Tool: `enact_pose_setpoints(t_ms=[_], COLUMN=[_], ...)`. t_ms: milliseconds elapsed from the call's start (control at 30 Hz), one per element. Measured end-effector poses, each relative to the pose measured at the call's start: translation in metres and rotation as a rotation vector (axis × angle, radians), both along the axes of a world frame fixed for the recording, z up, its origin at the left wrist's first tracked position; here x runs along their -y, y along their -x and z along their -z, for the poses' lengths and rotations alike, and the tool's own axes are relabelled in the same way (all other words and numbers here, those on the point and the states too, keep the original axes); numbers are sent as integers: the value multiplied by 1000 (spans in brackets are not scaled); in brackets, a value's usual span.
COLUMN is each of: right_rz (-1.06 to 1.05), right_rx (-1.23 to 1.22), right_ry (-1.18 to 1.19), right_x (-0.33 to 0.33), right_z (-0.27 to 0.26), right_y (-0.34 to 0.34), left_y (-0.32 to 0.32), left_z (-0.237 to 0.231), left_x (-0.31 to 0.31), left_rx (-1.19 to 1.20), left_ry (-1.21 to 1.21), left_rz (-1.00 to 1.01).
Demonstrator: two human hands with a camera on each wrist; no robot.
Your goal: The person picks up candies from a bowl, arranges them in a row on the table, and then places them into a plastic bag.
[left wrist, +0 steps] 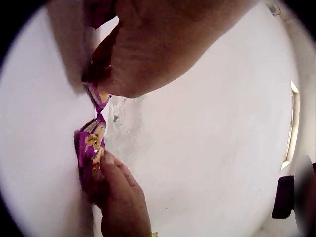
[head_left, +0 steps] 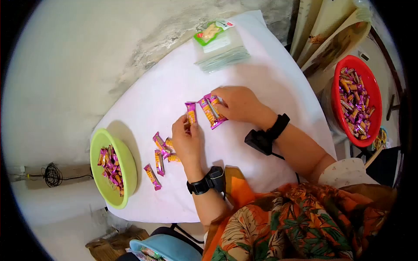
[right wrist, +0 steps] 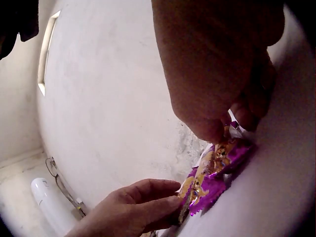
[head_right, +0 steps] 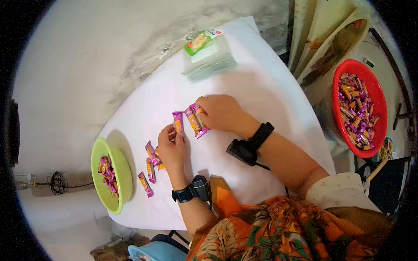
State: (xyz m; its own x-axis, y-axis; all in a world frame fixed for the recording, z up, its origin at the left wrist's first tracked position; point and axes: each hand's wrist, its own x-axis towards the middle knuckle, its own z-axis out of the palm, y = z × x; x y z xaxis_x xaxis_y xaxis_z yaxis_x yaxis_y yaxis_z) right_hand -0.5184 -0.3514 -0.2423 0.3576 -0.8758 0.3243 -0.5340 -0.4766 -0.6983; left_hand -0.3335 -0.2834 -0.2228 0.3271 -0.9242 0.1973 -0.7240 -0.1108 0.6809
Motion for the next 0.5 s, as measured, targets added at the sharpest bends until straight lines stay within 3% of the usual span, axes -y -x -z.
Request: enact_pose_setpoints(t_ms=[67, 167, 300, 367, 500], right_rz=[11, 18, 25, 26, 11], right_rx=[4, 8, -33, -26, -19], right_ry=[18, 34, 14, 31, 29], right_x=[0, -2, -1, -1, -2], right_z=[1, 0, 0, 1, -2], right_y=[-1, -1, -2, -2, 0], left_y=[5, 7, 11, 11, 1], left_z=[0, -3, -6, -16, -4], left_x=[1, -1, 0, -1, 0], left_rx=[28, 539, 282, -9, 20], left_ry=[-49, 161, 45, -110, -134], left_rz=[9, 74, -40, -133, -88])
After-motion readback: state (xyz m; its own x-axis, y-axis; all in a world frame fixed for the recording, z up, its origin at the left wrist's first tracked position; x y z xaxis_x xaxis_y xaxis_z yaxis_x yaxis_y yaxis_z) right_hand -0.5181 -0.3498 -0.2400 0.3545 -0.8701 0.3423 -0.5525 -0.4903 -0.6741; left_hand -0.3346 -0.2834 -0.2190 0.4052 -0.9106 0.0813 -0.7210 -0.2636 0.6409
